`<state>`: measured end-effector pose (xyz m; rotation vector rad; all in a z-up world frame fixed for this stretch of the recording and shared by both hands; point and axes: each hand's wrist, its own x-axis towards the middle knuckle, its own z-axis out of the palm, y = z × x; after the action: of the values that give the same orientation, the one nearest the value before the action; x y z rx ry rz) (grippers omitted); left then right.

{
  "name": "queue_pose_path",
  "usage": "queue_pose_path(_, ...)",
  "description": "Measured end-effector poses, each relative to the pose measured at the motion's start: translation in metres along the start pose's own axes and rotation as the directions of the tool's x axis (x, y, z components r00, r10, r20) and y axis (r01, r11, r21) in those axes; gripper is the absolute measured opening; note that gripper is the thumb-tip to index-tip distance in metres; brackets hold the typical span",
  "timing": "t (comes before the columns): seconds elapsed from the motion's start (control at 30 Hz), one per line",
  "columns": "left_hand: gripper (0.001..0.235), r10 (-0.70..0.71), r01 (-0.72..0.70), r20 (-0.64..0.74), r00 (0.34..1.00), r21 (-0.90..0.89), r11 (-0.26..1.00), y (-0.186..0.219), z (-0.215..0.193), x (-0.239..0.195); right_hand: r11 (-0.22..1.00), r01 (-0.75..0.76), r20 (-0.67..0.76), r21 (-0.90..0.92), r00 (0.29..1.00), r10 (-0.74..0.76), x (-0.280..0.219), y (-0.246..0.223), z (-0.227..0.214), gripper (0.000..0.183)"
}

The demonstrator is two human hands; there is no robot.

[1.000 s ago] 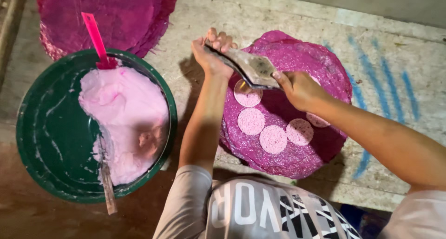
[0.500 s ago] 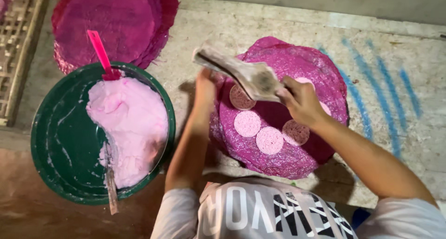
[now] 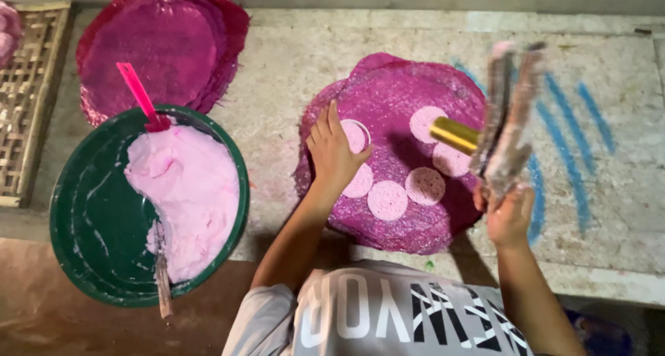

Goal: The person scoops pink dough from a green bucket using a wooden stick and places it into a handheld metal mold. They press the dough into the mold and release circular pieces onto a purple glittery mat, repeating the process to form multiple uniform discs.

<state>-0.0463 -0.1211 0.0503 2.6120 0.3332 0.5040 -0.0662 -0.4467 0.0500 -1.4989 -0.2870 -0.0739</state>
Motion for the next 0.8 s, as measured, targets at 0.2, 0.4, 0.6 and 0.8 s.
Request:
queue_pose_path(0.2, 0.128, -0.171, 0.133, 0.206, 0.964, 0.185, 0.974, 0.016, -0.011, 0.005, 0.999, -0.025, -0.239, -0.048, 0.971, 0.013, -0.050, 0.016, -0.046, 0.080)
queue_pose_path(0.4, 0.126, 0.021, -0.034, 0.325, 0.946, 0.035, 0.999, 0.047, -0.010, -0.001, 1.000, 0.003, -0.388, -0.022, 0.922, -0.011, -0.082, 0.020, -0.073, 0.079)
queue_pose_path(0.6, 0.081, 0.173, -0.216, 0.458, 0.872, 0.043, 0.975, 0.054, 0.016, -0.010, 1.000, 0.016, -0.445, 0.027, 0.895, -0.003, -0.100, 0.024, -0.082, 0.080)
queue_pose_path(0.8, 0.028, 0.368, -0.420, 0.465, 0.805, 0.009, 0.907, 0.035, -0.005, -0.041, 0.997, 0.011, -0.394, 0.080, 0.919, 0.021, -0.107, 0.024, -0.072, 0.080)
